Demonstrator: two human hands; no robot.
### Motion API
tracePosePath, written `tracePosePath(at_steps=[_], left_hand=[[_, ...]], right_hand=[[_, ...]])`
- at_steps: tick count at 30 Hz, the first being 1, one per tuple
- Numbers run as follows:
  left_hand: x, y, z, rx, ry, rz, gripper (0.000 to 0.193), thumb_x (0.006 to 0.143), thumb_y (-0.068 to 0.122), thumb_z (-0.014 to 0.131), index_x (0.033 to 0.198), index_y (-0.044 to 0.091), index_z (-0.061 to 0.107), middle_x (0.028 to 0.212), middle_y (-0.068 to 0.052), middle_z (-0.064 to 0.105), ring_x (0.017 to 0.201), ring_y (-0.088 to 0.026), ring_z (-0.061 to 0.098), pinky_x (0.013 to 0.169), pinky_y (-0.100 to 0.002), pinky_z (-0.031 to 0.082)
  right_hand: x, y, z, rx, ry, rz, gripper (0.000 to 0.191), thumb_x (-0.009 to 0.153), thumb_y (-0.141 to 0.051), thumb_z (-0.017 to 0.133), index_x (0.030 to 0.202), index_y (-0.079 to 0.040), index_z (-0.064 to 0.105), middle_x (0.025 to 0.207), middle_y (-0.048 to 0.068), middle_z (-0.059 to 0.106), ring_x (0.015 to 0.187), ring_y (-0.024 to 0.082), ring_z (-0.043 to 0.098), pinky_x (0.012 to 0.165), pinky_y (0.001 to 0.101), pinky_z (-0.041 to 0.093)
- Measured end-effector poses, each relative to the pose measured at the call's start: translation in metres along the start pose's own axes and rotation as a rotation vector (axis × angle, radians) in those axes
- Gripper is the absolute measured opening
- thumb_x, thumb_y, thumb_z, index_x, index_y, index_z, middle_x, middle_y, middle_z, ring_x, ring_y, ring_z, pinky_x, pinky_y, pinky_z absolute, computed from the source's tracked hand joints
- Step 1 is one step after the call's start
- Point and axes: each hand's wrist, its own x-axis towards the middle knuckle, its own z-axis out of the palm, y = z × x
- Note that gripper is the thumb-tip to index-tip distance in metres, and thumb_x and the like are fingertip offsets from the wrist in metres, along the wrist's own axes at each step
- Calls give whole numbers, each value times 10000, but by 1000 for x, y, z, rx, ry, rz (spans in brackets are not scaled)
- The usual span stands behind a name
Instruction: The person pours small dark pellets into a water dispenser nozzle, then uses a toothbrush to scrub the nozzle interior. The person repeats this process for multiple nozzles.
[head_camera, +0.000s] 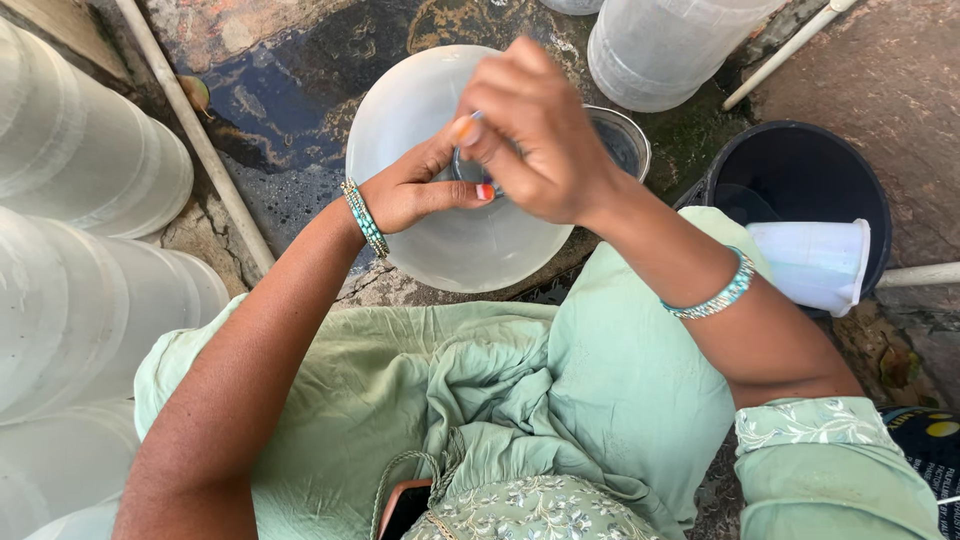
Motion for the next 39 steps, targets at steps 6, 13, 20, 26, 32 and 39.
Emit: tracePosePath(at_steps=[6,13,20,26,32,39], left_hand=[[-2,1,-2,13,15,0,610,951,299,710,1464,77,465,1334,-54,593,1330,-189,509,1192,-367,368],[1,15,1,94,19,18,680,946,303,709,1518,81,417,1404,-80,565,1377,-204,498,1194,-370,361],[-6,1,12,299,291,204,844,951,383,774,1581,54,318,1499,-143,505,1456,-262,479,1252,-424,347],[5,-9,17,732,730,149,847,784,324,932,1420,60,437,1343,-176,641,1251,-355,627,1126,-515,391],[1,6,3,695,574,177,741,768,258,895,1351,84,473,1199,-184,694,1132,-387,681,936,-439,550],[-9,26,-21,736,113,258,783,750,252,923,1341,44,453,1163,-193,662,1111,-439,628,905,-476,509]], right_hand=[[1,-10,-14,-6,12,-17,509,1213,-404,444,856,-101,641,905,22,600,972,242,472,918,351,396],[-7,-47,-54,-20,139,-5,503,1142,-434,408,825,-105,618,904,24,601,895,242,461,877,351,364],[-4,3,8,2,70,58,388,1167,-334,539,905,-77,666,926,50,591,915,257,497,852,366,400],[-8,15,26,182,130,204,372,1149,-323,528,956,-37,667,936,54,560,791,162,546,720,309,433],[-6,11,26,157,148,229,383,1155,-317,508,953,-33,668,915,56,562,776,162,540,709,309,424],[-10,1,22,141,100,189,410,1182,-321,482,919,-51,643,868,51,579,846,212,531,795,339,420]])
